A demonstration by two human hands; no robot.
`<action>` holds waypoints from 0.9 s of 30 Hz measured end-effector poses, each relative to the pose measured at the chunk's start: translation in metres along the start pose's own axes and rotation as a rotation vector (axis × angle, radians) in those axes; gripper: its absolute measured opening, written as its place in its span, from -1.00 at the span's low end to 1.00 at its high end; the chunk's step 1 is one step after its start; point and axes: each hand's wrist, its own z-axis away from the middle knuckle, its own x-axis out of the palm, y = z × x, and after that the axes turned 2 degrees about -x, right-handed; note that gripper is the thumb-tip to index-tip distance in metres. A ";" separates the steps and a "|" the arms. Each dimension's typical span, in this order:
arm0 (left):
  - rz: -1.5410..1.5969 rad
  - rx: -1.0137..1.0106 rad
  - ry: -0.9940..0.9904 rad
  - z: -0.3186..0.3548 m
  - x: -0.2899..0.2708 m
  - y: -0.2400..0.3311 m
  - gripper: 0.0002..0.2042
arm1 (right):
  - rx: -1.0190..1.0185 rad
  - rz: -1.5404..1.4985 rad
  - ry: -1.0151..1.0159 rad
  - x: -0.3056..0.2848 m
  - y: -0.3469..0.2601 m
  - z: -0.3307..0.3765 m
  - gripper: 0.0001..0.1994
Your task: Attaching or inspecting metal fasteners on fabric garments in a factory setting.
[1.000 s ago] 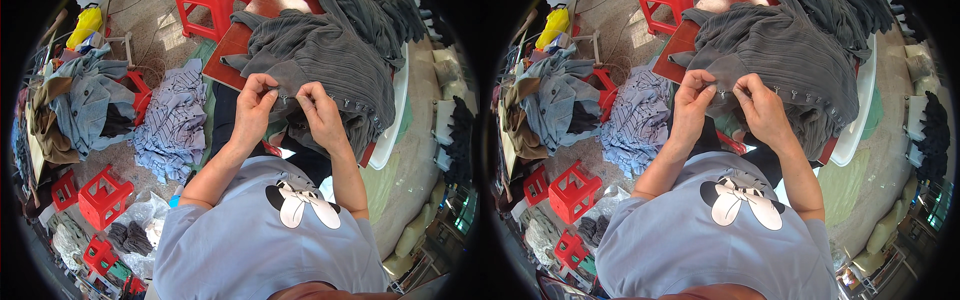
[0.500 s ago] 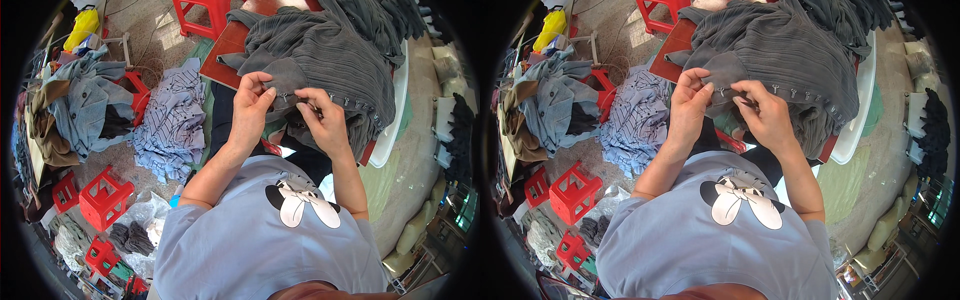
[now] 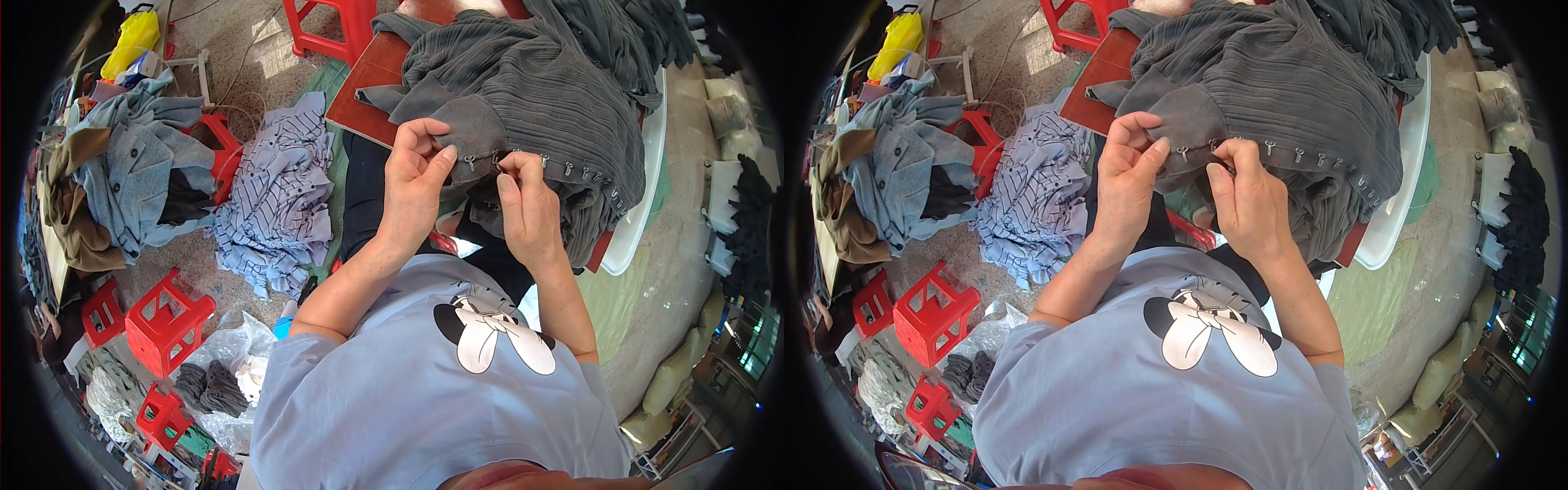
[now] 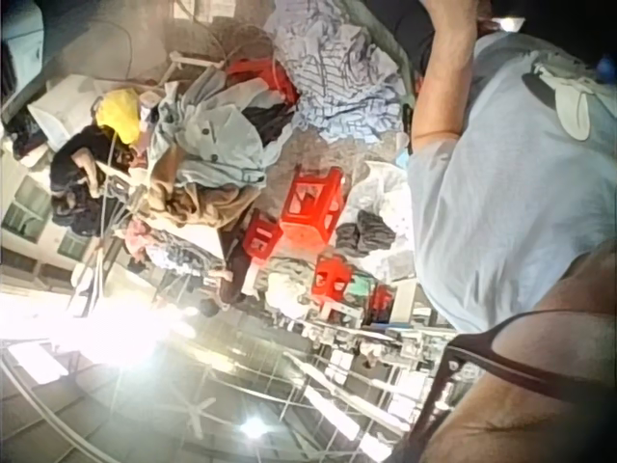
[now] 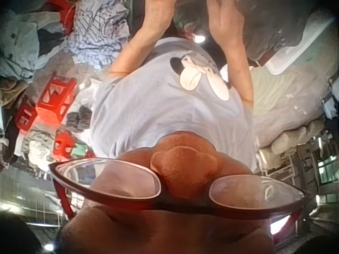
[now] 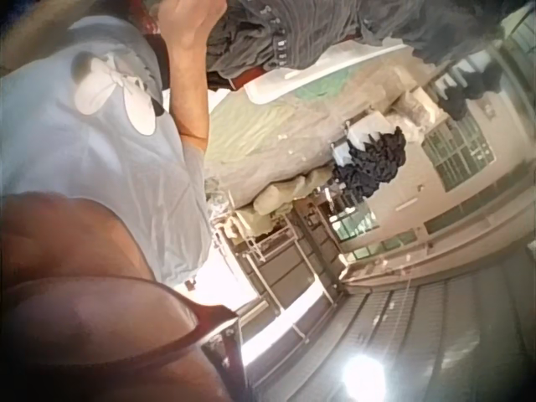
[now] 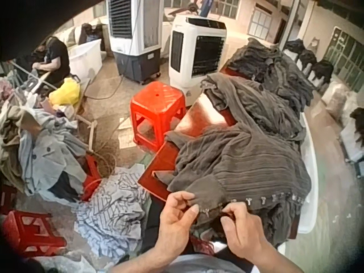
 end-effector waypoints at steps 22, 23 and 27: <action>-0.071 0.007 0.006 0.002 0.003 -0.003 -0.78 | -0.221 0.159 0.194 0.023 0.011 -0.007 -0.88; -0.067 0.008 0.007 0.002 0.003 -0.004 -0.78 | -0.225 0.166 0.205 0.024 0.012 -0.006 -0.88; -0.037 -0.013 0.000 0.002 0.002 -0.005 -0.79 | -0.116 -0.088 0.203 0.027 0.020 -0.001 -0.92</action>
